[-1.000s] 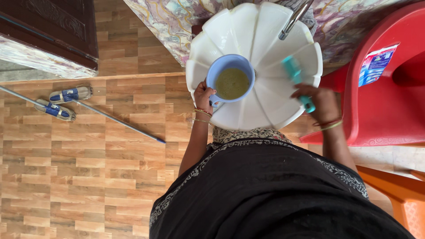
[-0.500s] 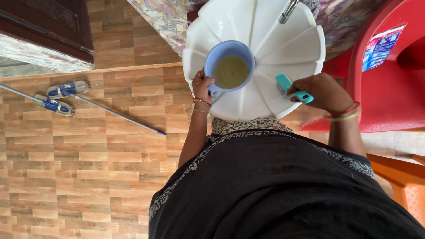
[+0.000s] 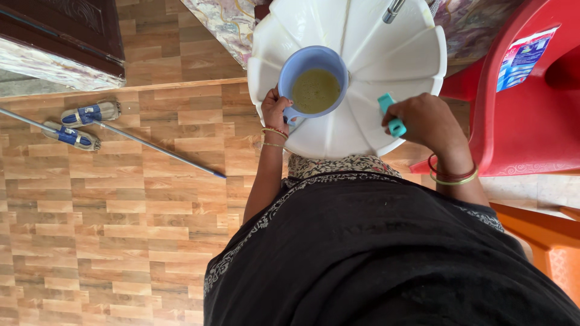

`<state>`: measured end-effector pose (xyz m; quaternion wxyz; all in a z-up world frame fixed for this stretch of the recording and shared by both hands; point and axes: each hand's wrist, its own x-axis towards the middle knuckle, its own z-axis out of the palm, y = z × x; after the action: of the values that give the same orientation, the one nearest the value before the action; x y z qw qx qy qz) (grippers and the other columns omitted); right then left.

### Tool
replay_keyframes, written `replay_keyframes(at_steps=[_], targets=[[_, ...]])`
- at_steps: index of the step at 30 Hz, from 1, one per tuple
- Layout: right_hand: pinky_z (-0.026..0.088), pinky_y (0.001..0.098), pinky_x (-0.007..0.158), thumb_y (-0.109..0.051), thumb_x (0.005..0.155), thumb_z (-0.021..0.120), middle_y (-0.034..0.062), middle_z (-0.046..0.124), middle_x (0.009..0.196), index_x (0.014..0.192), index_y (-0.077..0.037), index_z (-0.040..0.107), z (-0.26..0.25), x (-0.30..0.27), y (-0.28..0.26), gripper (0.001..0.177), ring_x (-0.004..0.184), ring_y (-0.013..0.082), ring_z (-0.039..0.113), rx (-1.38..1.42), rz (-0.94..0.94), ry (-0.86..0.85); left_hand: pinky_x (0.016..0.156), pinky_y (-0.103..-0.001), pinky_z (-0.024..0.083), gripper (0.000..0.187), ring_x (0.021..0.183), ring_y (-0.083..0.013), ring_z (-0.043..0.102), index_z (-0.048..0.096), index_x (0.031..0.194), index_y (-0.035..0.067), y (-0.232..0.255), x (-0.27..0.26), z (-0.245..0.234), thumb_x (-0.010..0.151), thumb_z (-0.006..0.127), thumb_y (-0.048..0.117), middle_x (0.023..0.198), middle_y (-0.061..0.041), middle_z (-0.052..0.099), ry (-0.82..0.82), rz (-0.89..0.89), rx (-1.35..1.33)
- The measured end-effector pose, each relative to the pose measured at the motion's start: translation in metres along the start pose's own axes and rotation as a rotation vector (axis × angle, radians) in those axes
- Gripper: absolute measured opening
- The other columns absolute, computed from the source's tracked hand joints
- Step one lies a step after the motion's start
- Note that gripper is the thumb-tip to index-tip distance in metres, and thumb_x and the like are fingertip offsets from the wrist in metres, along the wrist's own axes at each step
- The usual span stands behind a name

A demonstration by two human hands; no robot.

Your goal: The person scrubs a white pedestal sink using a blue scrub brush and a blue cup containing soapy water. They repeatedly dip the brush into the cup and scrub the sink basin and rim.

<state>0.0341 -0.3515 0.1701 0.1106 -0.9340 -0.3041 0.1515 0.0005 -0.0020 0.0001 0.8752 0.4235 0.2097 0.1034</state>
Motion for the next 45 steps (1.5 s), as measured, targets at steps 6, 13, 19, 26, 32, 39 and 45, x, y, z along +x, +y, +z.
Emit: replay_keyframes(at_steps=[6, 13, 19, 26, 32, 39, 45], targets=[[0.058, 0.0326, 0.071, -0.025, 0.092, 0.067, 0.0011, 0.071, 0.114, 0.105, -0.022, 0.070, 0.065, 0.045, -0.008, 0.014, 0.088, 0.0184, 0.073, 0.710, -0.126, 0.503, 0.034, -0.031, 0.042, 0.015, 0.048, -0.0140, 0.053, 0.057, 0.084, 0.004, -0.002, 0.001, 0.000, 0.075, 0.060, -0.007, 0.073, -0.005, 0.061, -0.016, 0.014, -0.032], [0.057, 0.0401, 0.064, -0.047, 0.073, 0.088, 0.0056, 0.077, 0.077, 0.091, -0.021, 0.081, 0.020, 0.008, -0.030, 0.032, 0.067, 0.0278, 0.072, 0.142, -0.065, 0.139, 0.035, -0.030, 0.042, 0.016, 0.050, -0.0136, 0.054, 0.059, 0.088, 0.003, -0.003, 0.003, -0.003, 0.075, 0.060, -0.006, 0.075, -0.005, 0.062, 0.011, -0.009, 0.011], [0.057, 0.0352, 0.068, -0.021, 0.087, 0.078, 0.0086, 0.076, 0.089, 0.098, -0.012, 0.078, 0.052, 0.036, -0.027, 0.014, 0.072, 0.0280, 0.072, 0.334, -0.247, 0.498, 0.034, -0.030, 0.042, 0.017, 0.049, -0.0127, 0.054, 0.060, 0.090, 0.003, -0.007, 0.004, -0.006, 0.075, 0.061, -0.006, 0.076, -0.006, 0.062, 0.010, -0.002, -0.017], [0.056, 0.0335, 0.059, -0.020, 0.079, 0.079, 0.0059, 0.074, 0.067, 0.081, -0.011, 0.078, 0.010, 0.008, -0.044, 0.009, 0.056, 0.0209, 0.071, 0.527, -0.222, 0.124, 0.033, -0.030, 0.041, 0.016, 0.049, -0.0133, 0.054, 0.060, 0.090, 0.002, -0.006, 0.006, -0.005, 0.076, 0.060, -0.006, 0.076, -0.006, 0.063, 0.031, -0.008, 0.004], [0.052, 0.0339, 0.058, -0.022, 0.088, 0.079, 0.0096, 0.071, 0.072, 0.090, -0.007, 0.076, 0.042, 0.044, -0.039, 0.015, 0.058, 0.0228, 0.068, 0.591, -0.017, 0.416, 0.034, -0.031, 0.041, 0.019, 0.050, -0.0131, 0.053, 0.060, 0.092, 0.002, -0.009, 0.006, -0.007, 0.076, 0.060, -0.007, 0.075, -0.006, 0.062, -0.006, -0.007, -0.024], [0.055, 0.0368, 0.059, -0.026, 0.081, 0.079, 0.0061, 0.073, 0.066, 0.077, -0.013, 0.077, 0.012, 0.009, -0.037, 0.014, 0.057, 0.0252, 0.069, 0.334, -0.198, 0.184, 0.034, -0.031, 0.041, 0.017, 0.050, -0.0148, 0.054, 0.058, 0.089, 0.002, -0.003, 0.003, -0.001, 0.076, 0.059, -0.008, 0.076, -0.007, 0.062, 0.001, -0.010, -0.013], [0.055, 0.0375, 0.062, -0.021, 0.081, 0.075, 0.0027, 0.074, 0.079, 0.081, -0.013, 0.073, 0.058, 0.051, -0.057, 0.008, 0.067, 0.0248, 0.070, 0.285, -0.280, 0.357, 0.035, -0.032, 0.043, 0.017, 0.049, -0.0143, 0.053, 0.060, 0.089, 0.003, -0.002, 0.002, -0.001, 0.075, 0.060, -0.007, 0.074, -0.006, 0.060, -0.016, 0.002, -0.014]])
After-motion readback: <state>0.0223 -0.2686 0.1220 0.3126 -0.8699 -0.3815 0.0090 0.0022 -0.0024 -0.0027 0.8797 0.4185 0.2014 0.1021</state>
